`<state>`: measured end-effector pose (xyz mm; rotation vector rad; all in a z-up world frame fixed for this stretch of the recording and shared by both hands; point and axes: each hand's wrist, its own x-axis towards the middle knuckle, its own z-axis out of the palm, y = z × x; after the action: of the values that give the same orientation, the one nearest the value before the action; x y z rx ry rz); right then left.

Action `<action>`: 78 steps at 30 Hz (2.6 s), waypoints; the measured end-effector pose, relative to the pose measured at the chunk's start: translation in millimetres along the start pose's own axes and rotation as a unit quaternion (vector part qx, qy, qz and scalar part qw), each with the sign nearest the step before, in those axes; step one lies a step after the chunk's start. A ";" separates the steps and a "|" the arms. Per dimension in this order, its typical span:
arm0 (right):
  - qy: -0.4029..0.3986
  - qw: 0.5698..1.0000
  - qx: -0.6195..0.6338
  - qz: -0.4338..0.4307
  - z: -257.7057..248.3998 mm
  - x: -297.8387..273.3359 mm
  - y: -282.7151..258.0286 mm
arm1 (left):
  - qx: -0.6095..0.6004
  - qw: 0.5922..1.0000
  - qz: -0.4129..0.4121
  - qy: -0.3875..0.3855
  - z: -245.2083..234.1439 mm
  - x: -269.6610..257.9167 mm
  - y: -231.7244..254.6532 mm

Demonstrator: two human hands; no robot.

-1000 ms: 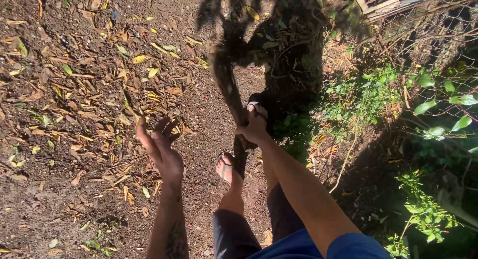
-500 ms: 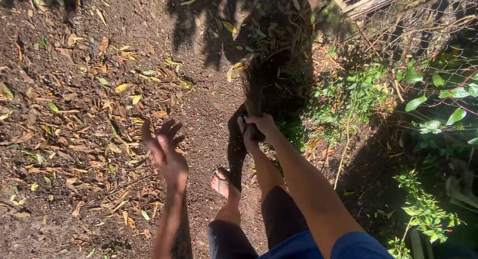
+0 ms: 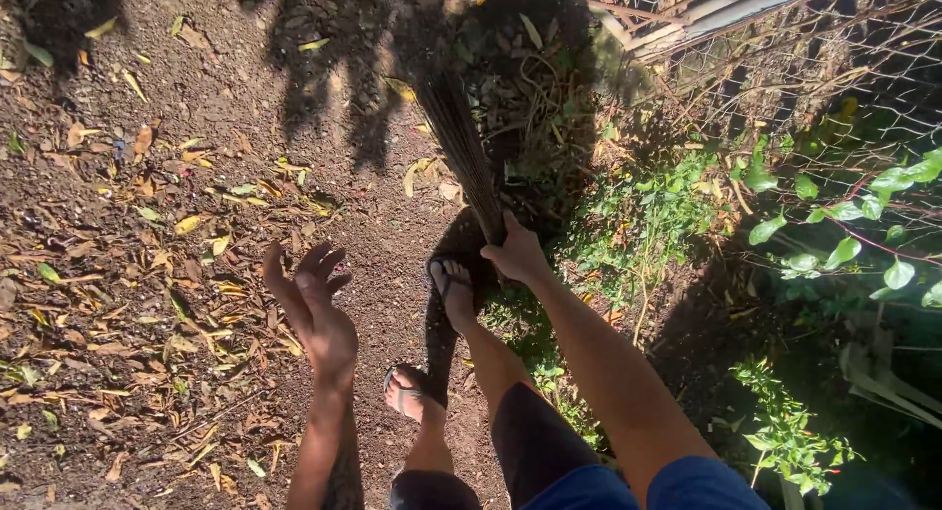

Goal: Sweep debris and leaves from a dirt outdoor ground surface into a dustpan.

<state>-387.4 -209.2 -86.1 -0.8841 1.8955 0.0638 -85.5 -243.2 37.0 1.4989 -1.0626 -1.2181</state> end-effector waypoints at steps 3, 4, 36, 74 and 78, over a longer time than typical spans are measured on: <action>0.048 0.998 -0.013 0.043 -25.7 51.5 13.1 | 0.018 1.000 -0.015 -0.001 5.5 9.3 -7.0; 0.047 0.998 -0.013 0.044 -36.4 64.8 23.3 | 0.018 1.000 -0.016 -0.002 7.7 11.7 -11.2; -0.014 0.991 0.094 0.099 -86.4 116.8 -0.1 | -0.006 1.000 -0.016 -0.016 127.5 90.6 21.8; -0.028 0.997 -0.016 -0.065 6.4 55.4 -33.8 | -0.021 1.000 0.003 -0.004 5.5 87.5 -23.2; 0.053 0.987 0.055 -0.141 35.5 53.9 -13.9 | -0.027 1.000 0.000 -0.015 7.1 87.6 -13.2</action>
<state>-364.3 -234.4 -142.6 -1.0889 1.8338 -0.2618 -78.8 -325.9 5.0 1.4418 -1.0421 -1.2636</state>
